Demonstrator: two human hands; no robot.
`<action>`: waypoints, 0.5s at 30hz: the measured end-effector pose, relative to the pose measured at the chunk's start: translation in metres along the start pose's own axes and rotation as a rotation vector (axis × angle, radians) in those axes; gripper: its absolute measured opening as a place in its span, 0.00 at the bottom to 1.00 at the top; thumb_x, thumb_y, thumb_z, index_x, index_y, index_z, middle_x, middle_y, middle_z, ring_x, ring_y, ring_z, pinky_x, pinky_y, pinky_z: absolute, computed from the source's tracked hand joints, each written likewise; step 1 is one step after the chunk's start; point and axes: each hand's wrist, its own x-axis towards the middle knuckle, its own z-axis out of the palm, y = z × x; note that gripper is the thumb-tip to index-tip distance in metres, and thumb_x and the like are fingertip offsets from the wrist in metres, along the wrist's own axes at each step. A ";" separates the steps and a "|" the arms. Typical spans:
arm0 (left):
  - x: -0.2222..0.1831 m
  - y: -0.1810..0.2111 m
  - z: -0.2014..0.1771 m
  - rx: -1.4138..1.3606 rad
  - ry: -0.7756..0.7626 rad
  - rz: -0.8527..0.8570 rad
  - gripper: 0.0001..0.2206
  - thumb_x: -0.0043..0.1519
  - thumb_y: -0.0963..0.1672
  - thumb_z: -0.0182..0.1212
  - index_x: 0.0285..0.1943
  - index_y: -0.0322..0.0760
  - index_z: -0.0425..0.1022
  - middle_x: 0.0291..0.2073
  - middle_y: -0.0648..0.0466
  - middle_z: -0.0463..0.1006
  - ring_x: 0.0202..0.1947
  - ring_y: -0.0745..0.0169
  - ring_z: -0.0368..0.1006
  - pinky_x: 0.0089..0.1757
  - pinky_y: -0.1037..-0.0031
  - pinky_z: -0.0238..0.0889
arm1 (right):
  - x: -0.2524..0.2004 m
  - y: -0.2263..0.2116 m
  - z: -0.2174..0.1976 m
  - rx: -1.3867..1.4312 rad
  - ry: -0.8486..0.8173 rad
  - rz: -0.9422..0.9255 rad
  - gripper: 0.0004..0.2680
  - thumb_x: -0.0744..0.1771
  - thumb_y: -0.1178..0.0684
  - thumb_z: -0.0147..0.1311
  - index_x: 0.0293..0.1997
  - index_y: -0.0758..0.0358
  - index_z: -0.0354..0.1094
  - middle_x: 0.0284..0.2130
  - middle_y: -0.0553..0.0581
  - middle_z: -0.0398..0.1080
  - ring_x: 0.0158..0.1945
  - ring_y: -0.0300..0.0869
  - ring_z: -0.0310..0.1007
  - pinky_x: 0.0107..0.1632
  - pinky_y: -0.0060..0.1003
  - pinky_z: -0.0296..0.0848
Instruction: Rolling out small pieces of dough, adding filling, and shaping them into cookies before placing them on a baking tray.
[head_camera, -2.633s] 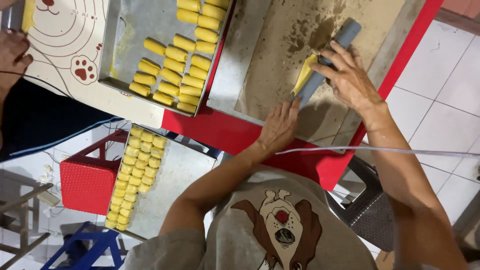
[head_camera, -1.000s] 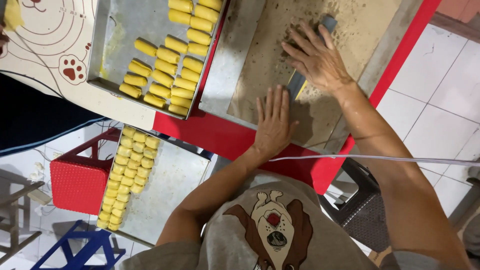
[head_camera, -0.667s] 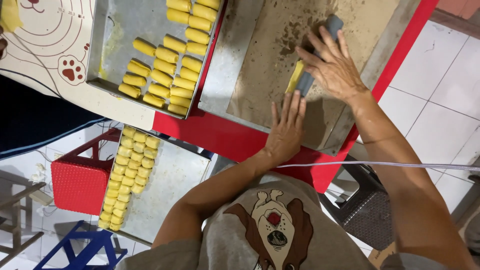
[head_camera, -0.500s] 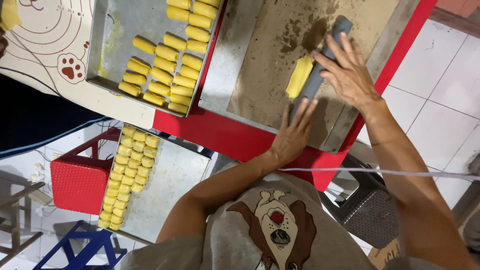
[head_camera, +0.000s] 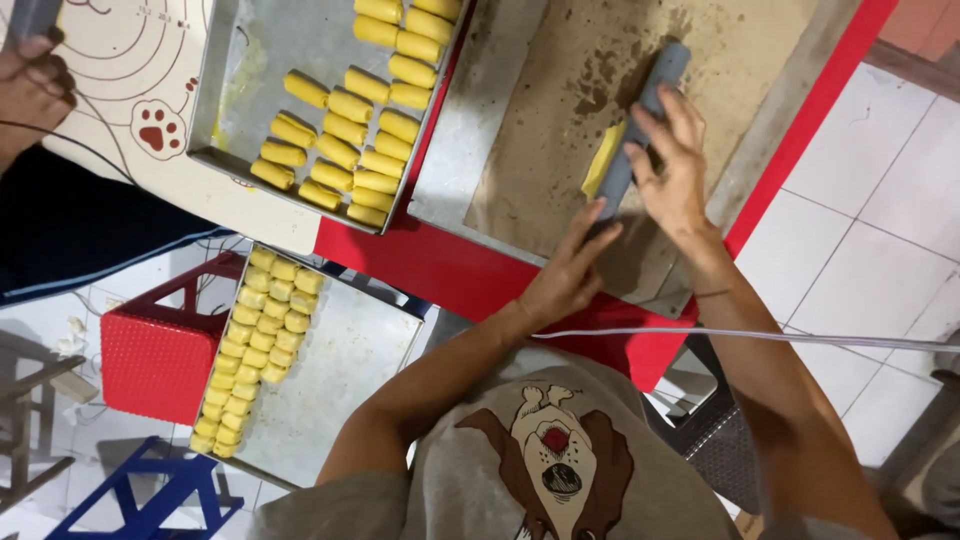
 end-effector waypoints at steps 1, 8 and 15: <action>0.001 -0.004 0.002 0.003 0.005 -0.002 0.39 0.61 0.30 0.52 0.82 0.46 0.48 0.82 0.42 0.37 0.84 0.32 0.35 0.77 0.43 0.41 | 0.001 -0.002 -0.004 0.004 -0.003 -0.004 0.15 0.72 0.60 0.59 0.69 0.64 0.66 0.72 0.67 0.54 0.74 0.62 0.49 0.75 0.66 0.54; -0.001 -0.004 -0.006 0.762 -0.156 -0.160 0.34 0.68 0.48 0.63 0.80 0.36 0.49 0.80 0.41 0.48 0.81 0.40 0.44 0.74 0.37 0.38 | 0.025 -0.014 0.010 -0.280 -0.339 -0.122 0.19 0.76 0.50 0.37 0.76 0.69 0.63 0.74 0.70 0.57 0.78 0.68 0.35 0.72 0.73 0.32; 0.004 0.006 -0.030 1.287 -0.485 -0.268 0.39 0.80 0.61 0.52 0.84 0.39 0.32 0.83 0.49 0.38 0.81 0.45 0.30 0.70 0.38 0.28 | 0.037 -0.026 0.025 -0.229 -0.279 -0.180 0.17 0.77 0.54 0.38 0.72 0.75 0.68 0.71 0.78 0.61 0.76 0.72 0.34 0.70 0.75 0.31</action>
